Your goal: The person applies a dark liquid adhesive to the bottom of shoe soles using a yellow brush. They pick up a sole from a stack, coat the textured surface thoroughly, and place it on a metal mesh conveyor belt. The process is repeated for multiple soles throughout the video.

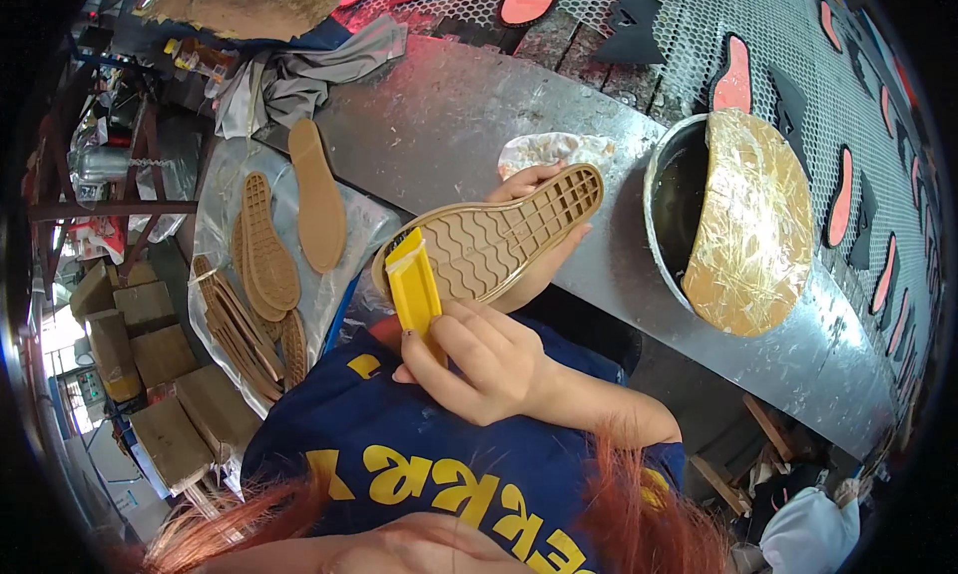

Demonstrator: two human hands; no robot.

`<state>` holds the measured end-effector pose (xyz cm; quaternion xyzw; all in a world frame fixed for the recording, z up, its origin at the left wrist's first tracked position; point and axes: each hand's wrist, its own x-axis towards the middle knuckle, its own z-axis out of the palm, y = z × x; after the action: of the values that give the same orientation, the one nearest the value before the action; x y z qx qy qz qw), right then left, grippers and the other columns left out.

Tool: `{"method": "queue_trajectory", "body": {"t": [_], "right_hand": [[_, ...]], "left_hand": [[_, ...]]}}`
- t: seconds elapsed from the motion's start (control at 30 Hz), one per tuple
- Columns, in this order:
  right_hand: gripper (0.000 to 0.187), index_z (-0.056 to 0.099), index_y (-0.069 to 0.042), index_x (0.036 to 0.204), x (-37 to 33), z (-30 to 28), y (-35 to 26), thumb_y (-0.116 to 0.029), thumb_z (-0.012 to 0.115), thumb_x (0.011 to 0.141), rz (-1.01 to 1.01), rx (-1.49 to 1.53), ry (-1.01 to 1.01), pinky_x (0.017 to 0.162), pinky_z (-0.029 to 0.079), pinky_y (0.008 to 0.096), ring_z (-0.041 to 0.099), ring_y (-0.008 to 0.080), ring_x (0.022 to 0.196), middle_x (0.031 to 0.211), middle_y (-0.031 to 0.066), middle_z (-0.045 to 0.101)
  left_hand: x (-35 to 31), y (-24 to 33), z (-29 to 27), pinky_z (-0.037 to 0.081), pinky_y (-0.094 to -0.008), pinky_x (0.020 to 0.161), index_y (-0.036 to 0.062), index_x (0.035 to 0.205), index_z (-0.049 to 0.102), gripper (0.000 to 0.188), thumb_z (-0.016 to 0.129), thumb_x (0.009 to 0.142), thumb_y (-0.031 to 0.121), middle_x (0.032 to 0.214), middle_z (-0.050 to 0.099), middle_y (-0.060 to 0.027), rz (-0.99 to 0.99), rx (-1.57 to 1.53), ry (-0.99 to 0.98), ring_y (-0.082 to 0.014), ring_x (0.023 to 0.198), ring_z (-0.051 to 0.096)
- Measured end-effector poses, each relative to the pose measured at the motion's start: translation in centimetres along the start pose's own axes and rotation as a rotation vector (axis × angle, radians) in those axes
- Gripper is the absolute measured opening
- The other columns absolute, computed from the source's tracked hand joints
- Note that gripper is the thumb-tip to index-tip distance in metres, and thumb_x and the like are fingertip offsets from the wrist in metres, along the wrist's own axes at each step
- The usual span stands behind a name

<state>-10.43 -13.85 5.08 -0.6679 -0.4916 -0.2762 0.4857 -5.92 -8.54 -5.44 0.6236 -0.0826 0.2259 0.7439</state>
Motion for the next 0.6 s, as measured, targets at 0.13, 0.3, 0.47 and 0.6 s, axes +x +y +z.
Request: {"method": "queue_trajectory", "body": {"t": [0.13,0.3,0.47,0.6], "right_hand": [[0.028,0.064,0.002,0.088,-0.6,0.0,0.3,-0.022,0.074,0.076,0.005,0.046,-0.008,0.058,0.055,0.0326,0.061,0.0249,0.065,0.091,0.0145,0.05],[0.028,0.063,0.002,0.088,-0.6,-0.2,0.6,-0.021,0.073,0.076,-0.015,0.101,-0.022,0.059,0.054,0.0327,0.061,0.0256,0.068,0.091,0.0138,0.051],[0.028,0.061,0.004,0.087,-0.7,-0.7,0.8,-0.017,0.073,0.073,0.003,0.191,-0.049,0.065,0.053,0.0351,0.061,0.0281,0.078,0.092,0.0129,0.053],[0.026,0.058,0.004,0.086,-1.1,-1.0,1.2,-0.015,0.072,0.074,0.009,0.291,-0.036,0.067,0.052,0.039,0.06,0.0308,0.078,0.094,0.015,0.053]], "left_hand": [[0.3,0.1,-0.6,0.041,-0.0243,0.091,0.0053,0.119,0.043,0.056,0.076,0.073,0.003,0.126,0.047,-0.0078,0.036,0.19,-0.05,-0.0142,0.114,0.052],[1.1,1.6,-1.4,0.041,-0.0241,0.091,0.0051,0.118,0.043,0.057,0.076,0.073,0.003,0.124,0.048,-0.0074,0.1,0.555,-0.199,-0.0134,0.111,0.052],[0.2,0.2,-0.6,0.043,-0.0229,0.089,0.0029,0.12,0.041,0.058,0.075,0.073,0.0,0.124,0.048,-0.0075,0.016,0.231,-0.029,-0.0133,0.106,0.055],[1.0,2.2,-1.1,0.044,-0.0215,0.089,0.0022,0.124,0.035,0.065,0.075,0.072,-0.003,0.124,0.048,-0.008,0.066,0.53,-0.164,-0.0135,0.106,0.057]]}}
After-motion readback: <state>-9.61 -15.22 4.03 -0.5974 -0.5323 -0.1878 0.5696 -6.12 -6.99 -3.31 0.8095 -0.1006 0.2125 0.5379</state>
